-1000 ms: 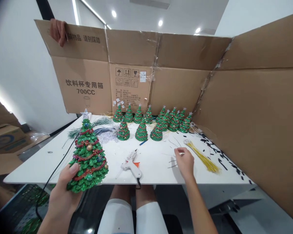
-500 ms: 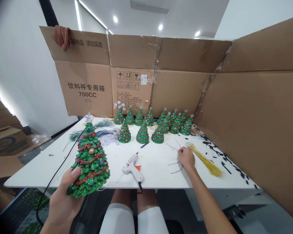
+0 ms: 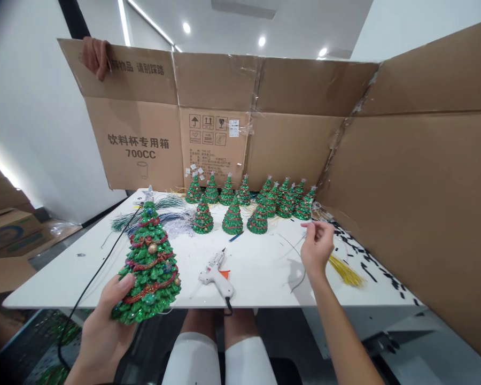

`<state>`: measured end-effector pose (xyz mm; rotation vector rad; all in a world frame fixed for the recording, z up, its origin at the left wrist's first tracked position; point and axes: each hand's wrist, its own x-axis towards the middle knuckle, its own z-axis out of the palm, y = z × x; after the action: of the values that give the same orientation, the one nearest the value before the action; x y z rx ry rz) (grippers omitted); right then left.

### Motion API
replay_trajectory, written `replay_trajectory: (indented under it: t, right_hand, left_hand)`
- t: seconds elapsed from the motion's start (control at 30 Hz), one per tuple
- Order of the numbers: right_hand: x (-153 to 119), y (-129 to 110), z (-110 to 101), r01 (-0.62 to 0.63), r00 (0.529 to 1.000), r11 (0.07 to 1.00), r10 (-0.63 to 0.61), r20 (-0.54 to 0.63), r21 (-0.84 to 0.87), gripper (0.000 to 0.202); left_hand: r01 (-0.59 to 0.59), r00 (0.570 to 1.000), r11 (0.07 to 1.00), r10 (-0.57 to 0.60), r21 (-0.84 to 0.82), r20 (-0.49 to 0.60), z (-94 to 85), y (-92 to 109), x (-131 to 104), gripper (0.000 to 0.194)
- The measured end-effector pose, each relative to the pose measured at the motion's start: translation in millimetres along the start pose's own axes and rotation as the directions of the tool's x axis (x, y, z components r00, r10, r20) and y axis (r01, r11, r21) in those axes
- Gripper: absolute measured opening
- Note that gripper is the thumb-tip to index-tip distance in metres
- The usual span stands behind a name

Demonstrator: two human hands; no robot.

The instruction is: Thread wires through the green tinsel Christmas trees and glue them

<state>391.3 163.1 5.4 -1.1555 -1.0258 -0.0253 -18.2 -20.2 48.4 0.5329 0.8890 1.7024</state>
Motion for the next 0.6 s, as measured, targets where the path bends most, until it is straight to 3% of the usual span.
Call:
replay_trajectory:
  t: [0.13, 0.23, 0.4, 0.6]
  right_hand:
    - [-3, -37, 0, -0.006, 0.997, 0.979, 0.021, -0.071, 0.206, 0.057]
    - [-15, -64, 0, -0.062, 0.997, 0.937, 0.073, -0.017, 0.345, 0.059]
    - [-52, -112, 4, -0.249, 0.964, 0.823, 0.161, 0.212, 0.510, 0.051]
    - [-104, -159, 14, -0.493, 0.839, 0.672, 0.199, 0.507, 0.552, 0.033]
  left_hand:
    - [0.006, 1.000, 1.000, -0.006, -0.027, 0.015, 2.6, 0, -2, 0.070]
    - [0.036, 0.999, 0.997, -0.036, -0.062, 0.003, 0.0, -2, -4, 0.062]
    - [0.199, 0.979, 0.966, -0.187, -0.164, 0.085, -8.1, -9, -4, 0.050]
    - [0.375, 0.910, 0.911, -0.327, -0.169, 0.255, 0.3, -20, -6, 0.051]
